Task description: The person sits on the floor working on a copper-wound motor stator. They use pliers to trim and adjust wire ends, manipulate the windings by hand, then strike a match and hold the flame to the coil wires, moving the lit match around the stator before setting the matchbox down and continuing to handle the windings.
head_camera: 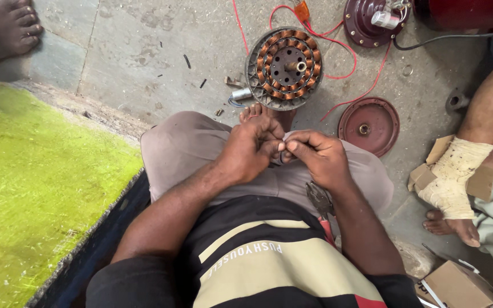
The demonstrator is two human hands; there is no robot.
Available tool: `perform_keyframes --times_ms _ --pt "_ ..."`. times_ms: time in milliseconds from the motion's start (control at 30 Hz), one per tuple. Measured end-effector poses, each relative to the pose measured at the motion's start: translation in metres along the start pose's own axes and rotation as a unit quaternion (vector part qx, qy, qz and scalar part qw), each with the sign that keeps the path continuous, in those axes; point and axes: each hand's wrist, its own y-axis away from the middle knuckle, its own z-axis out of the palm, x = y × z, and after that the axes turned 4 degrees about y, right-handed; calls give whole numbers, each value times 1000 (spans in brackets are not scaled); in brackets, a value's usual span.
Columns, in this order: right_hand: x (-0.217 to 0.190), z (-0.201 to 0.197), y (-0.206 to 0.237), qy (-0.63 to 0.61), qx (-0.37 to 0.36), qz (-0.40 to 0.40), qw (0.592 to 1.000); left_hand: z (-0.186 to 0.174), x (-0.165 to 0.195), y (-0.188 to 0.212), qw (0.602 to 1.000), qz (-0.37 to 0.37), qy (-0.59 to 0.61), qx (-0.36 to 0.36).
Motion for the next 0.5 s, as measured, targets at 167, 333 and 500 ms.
perform_keyframes --times_ms 167,333,500 --pt "19 -10 -7 -231 -42 80 969 -3 -4 2 993 53 106 -18" --pt "29 -15 -18 -219 -41 117 968 -6 -21 -8 996 9 85 9" --pt "29 -10 -22 -204 -14 124 971 -10 -31 -20 997 -35 64 35"
